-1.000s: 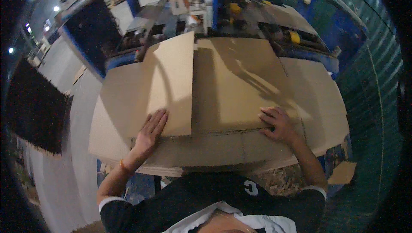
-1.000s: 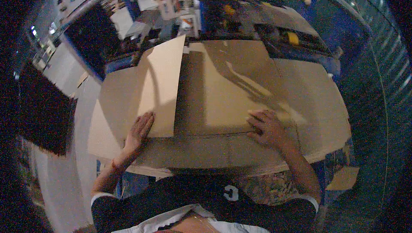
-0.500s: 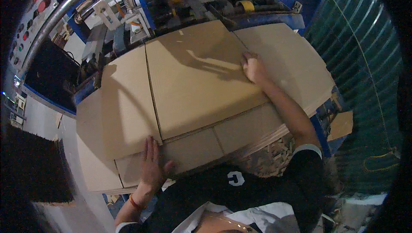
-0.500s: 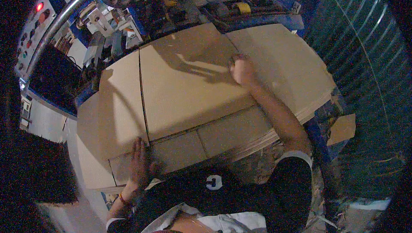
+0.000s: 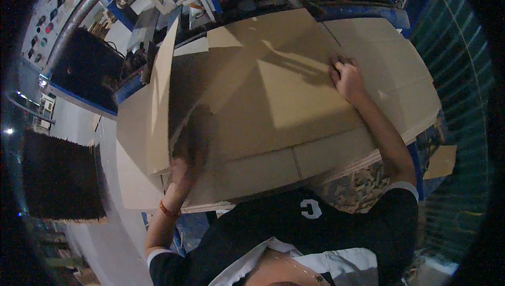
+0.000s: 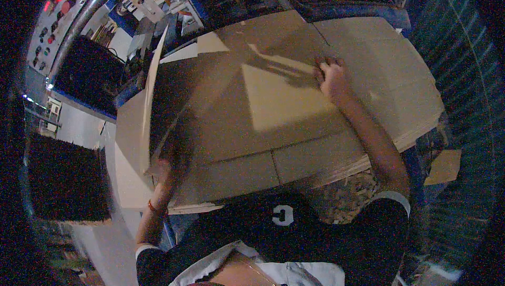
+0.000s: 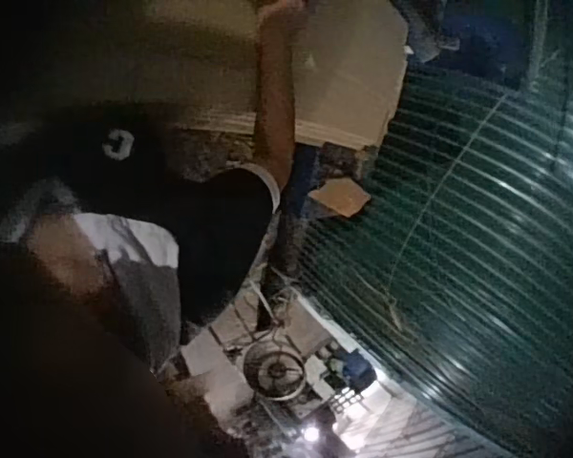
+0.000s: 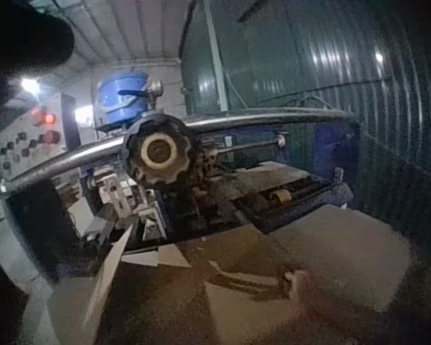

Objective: The person repeatedly picks up flat cardboard sheets from a machine and stacks them on a growing pile. The person occasionally presses a button on the machine's control panel. The person continues stacking the cardboard sheets throughout the clip.

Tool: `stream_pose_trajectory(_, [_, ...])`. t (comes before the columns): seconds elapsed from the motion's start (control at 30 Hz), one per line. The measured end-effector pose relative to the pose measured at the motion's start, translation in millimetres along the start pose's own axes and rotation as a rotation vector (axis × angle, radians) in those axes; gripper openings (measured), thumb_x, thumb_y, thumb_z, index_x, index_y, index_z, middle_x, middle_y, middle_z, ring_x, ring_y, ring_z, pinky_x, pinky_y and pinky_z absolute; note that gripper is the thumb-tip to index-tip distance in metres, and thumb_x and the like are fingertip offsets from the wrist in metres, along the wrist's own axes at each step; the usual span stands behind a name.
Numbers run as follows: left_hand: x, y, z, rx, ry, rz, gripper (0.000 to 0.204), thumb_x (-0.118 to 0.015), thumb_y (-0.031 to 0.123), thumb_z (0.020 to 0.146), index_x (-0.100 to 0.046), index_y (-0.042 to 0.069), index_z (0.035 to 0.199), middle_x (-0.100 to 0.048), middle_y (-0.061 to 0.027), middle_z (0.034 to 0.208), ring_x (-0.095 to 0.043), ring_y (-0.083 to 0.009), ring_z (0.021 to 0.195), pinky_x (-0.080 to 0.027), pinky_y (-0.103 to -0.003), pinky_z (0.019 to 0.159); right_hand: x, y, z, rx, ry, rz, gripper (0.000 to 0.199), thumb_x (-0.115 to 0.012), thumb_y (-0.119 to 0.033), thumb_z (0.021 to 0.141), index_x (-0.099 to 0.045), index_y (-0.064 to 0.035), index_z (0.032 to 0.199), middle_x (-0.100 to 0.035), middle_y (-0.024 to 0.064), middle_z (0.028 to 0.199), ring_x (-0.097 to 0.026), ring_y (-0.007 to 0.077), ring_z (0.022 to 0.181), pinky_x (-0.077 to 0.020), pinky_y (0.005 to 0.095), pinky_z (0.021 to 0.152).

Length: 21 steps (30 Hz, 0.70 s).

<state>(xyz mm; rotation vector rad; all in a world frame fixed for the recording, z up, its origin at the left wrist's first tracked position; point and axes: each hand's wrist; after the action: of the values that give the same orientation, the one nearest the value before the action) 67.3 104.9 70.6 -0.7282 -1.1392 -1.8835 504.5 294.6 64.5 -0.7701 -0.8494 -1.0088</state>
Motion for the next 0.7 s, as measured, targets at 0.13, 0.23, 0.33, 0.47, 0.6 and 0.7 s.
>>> stream_pose_trajectory(0.13, [-38.3,-32.4,30.8,0.234,0.026,-0.333,0.037,-0.058,0.01,0.082,-0.048,-0.001,0.116,-0.052,-0.0174,0.119,-0.054,-0.03,0.103,-0.045,-0.046,0.088,1.2,-2.4,-6.9,-0.168,-0.108,0.064,0.03,-0.056,-0.021,0.082,-0.058,-0.0022,0.106,-0.058,0.022,0.103,-0.053,0.0369,0.095,-0.0412,0.0427,0.083])
stream_pose_trajectory(0.23, [-38.4,-55.8,78.2,0.083,-0.067,-0.23,0.036,-0.057,0.014,0.084,-0.049,-0.001,0.115,-0.053,-0.0175,0.118,-0.056,-0.0274,0.102,-0.046,-0.047,0.087,-2.8,1.3,-4.9,-0.217,0.019,0.165,0.033,-0.058,-0.026,0.08,-0.059,-0.0018,0.103,-0.059,0.024,0.095,-0.054,0.0398,0.092,-0.0429,0.0448,0.082])
stream_pose_trajectory(0.33, [-31.2,-42.2,118.0,0.27,-0.136,-0.397,0.037,-0.055,0.019,0.086,-0.049,0.0,0.117,-0.051,-0.0173,0.121,-0.052,-0.027,0.107,-0.04,-0.045,0.092,-11.0,14.7,11.3,-0.457,-0.118,0.263,0.035,-0.058,-0.027,0.078,-0.058,-0.0007,0.102,-0.06,0.0243,0.092,-0.056,0.0407,0.09,-0.0442,0.0458,0.081])
stream_pose_trajectory(0.47, [-18.6,-10.3,136.3,0.876,-0.715,-1.306,0.032,-0.051,0.029,0.089,-0.054,0.006,0.11,-0.062,-0.0044,0.077,-0.057,-0.0087,0.054,-0.049,-0.021,0.048,-24.0,47.5,55.3,-0.409,-0.188,0.344,0.037,-0.054,-0.026,0.081,-0.057,0.0021,0.105,-0.06,0.0232,0.097,-0.058,0.0379,0.089,-0.0453,0.0437,0.079])
stream_pose_trajectory(0.6, [-31.7,-14.0,123.4,0.938,-0.31,-1.396,0.029,-0.055,0.028,0.087,-0.056,0.006,0.107,-0.059,-0.0014,0.07,-0.055,-0.0077,0.051,-0.045,-0.017,0.042,-33.1,58.9,78.0,-0.401,-0.347,0.725,0.045,-0.045,-0.036,0.088,-0.057,0.0046,0.106,-0.062,0.018,0.095,-0.06,0.0297,0.083,-0.0461,0.0399,0.077])
stream_pose_trajectory(0.7, [-40.7,-32.5,112.4,0.854,-0.435,-1.379,0.031,-0.059,0.024,0.086,-0.053,0.005,0.11,-0.06,-0.002,0.077,-0.056,-0.0085,0.056,-0.047,-0.019,0.048,-30.9,50.4,76.6,-0.526,-0.4,0.991,0.047,-0.044,-0.039,0.09,-0.058,0.0029,0.107,-0.063,0.0123,0.093,-0.06,0.0232,0.077,-0.0482,0.038,0.073])
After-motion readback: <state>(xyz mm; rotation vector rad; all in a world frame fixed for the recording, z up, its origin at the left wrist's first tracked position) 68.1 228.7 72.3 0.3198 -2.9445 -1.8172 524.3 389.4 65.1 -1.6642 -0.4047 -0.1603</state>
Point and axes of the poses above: each hand's wrist, its own z-axis towards the middle knuckle, its own x-axis out of the back of the hand, y = z × x
